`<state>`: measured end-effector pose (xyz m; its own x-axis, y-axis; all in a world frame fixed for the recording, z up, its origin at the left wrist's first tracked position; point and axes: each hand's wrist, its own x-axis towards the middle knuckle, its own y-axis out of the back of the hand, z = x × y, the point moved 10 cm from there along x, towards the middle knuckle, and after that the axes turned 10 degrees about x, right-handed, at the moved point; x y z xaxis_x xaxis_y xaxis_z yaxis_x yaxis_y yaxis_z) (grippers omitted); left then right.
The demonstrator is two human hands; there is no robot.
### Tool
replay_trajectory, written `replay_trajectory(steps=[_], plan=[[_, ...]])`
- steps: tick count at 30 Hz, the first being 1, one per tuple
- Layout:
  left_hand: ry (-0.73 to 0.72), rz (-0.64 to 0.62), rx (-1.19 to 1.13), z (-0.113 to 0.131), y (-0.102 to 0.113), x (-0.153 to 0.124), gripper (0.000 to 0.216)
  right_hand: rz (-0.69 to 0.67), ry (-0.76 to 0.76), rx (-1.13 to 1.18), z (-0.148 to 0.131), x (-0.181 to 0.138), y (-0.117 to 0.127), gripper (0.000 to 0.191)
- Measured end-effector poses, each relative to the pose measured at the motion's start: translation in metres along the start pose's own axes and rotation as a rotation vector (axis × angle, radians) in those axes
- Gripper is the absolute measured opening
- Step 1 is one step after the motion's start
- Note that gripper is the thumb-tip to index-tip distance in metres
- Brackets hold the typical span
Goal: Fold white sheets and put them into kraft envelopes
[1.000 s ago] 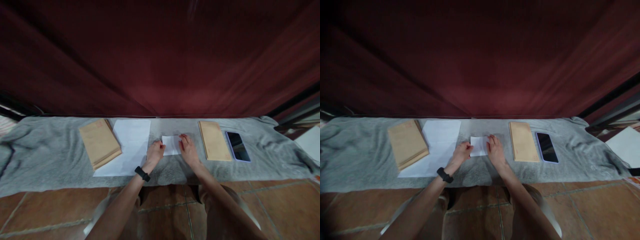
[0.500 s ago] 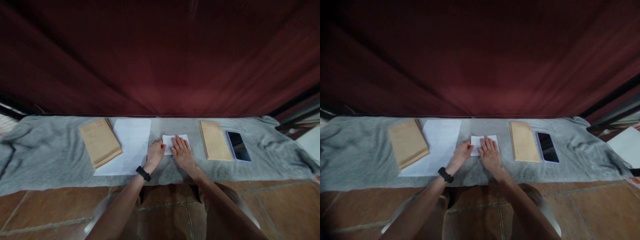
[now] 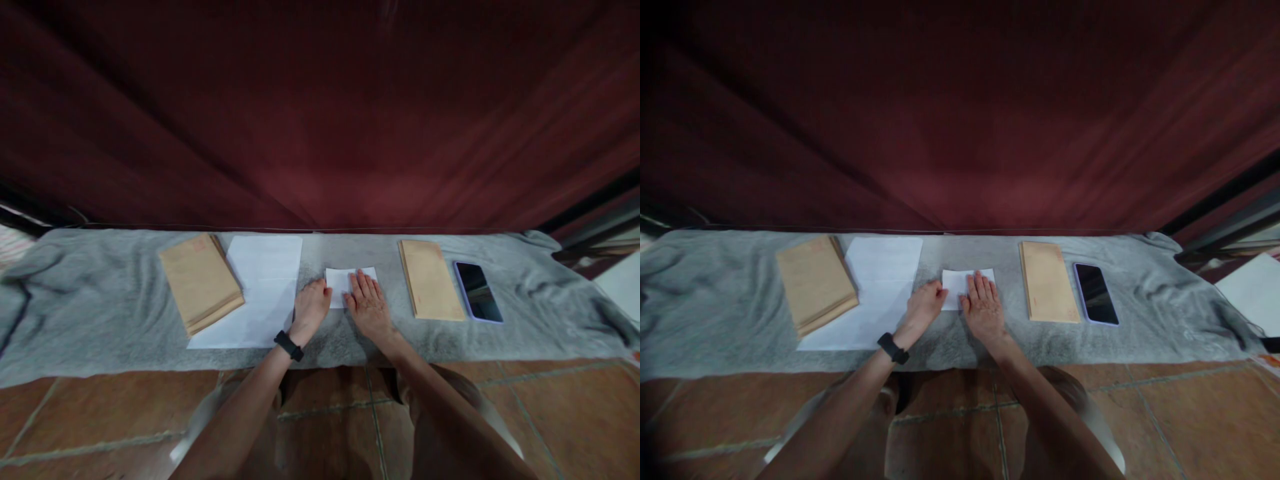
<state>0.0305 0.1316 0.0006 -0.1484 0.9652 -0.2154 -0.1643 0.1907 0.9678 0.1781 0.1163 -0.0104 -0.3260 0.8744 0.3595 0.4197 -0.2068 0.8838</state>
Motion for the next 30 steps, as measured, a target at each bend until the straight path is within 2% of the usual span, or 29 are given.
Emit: replay_trajectory(steps=[16,20,23,25,30], plan=[[0.007,0.033,0.057,0.001,0.005,-0.004,0.025,-0.009,-0.081,-0.038,0.026,-0.006,0.004,0.057],[-0.01,0.136,0.099,0.005,0.014,-0.009,0.029,-0.017,-0.101,-0.047,0.028,-0.007,0.005,0.058],[-0.116,0.274,0.122,0.025,0.022,-0.016,0.028,-0.03,-0.109,-0.063,0.027,-0.006,0.005,0.059],[-0.224,0.33,0.096,0.044,0.02,-0.022,0.03,-0.043,-0.118,-0.087,0.027,-0.006,0.005,0.058],[-0.495,0.347,0.027,0.093,-0.006,-0.039,0.052,-0.096,-0.058,-0.17,0.025,-0.011,0.001,0.06]])
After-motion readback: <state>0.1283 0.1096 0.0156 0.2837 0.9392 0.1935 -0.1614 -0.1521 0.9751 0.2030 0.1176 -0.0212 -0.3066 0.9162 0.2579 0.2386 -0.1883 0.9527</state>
